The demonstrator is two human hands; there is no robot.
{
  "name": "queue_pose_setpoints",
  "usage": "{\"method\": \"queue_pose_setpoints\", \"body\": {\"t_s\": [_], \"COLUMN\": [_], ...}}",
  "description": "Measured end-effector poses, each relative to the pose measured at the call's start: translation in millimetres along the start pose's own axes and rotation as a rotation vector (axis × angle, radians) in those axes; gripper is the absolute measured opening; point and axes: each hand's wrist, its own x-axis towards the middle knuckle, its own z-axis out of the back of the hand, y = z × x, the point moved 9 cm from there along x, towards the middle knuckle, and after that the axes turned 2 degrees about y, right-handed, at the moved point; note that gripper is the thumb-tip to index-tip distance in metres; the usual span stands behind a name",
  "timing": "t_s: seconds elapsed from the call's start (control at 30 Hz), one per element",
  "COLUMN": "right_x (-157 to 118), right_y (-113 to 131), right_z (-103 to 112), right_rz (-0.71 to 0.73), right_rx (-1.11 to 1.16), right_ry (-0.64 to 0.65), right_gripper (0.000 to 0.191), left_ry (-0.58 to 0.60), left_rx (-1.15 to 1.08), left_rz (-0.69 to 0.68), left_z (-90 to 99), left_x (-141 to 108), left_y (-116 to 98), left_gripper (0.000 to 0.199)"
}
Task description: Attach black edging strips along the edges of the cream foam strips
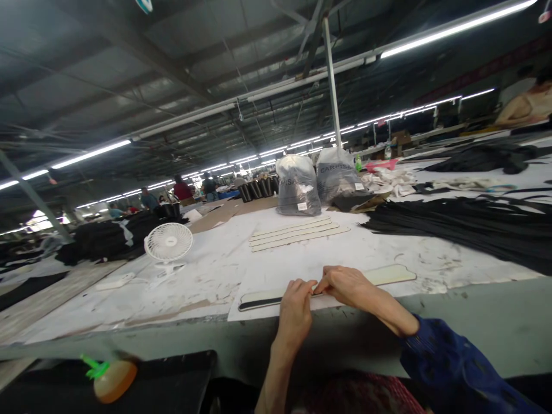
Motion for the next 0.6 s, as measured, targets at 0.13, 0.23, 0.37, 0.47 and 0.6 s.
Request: {"method": "queue_pose_setpoints", "body": {"t_s": [0.13,0.23,0.37,0.47,0.6], "right_x": [-11,-24,-40,-43,-43], "right_y": [-20,-49,-74,-78,-77], "right_z": [14,28,32,29,26], "right_rz": [0.028,-0.018,-0.067,-0.106,-0.153], "right_rx": [0.122,0.192,0.210,0.188,0.160], "right_ry": [-0.040,-0.078,-0.067,-0.051,-0.060], "right_gripper": [0.034,0.028,0.026,0.027,0.029], "left_ry": [0.015,0.048,0.112,0.144,0.171], "left_rx": [-0.022,-0.033,0.004,0.047,0.105], "left_rz": [0.028,0.025,-0.001,-0.015,-0.017], "left_z": [-1.1,-4.5,-9.3,-11.2,-13.2], "left_x": [0,2,1,1,0], "left_y": [6,9,8,5,4], "left_gripper": [0.033,0.036,0.041,0.044,0.048]}}
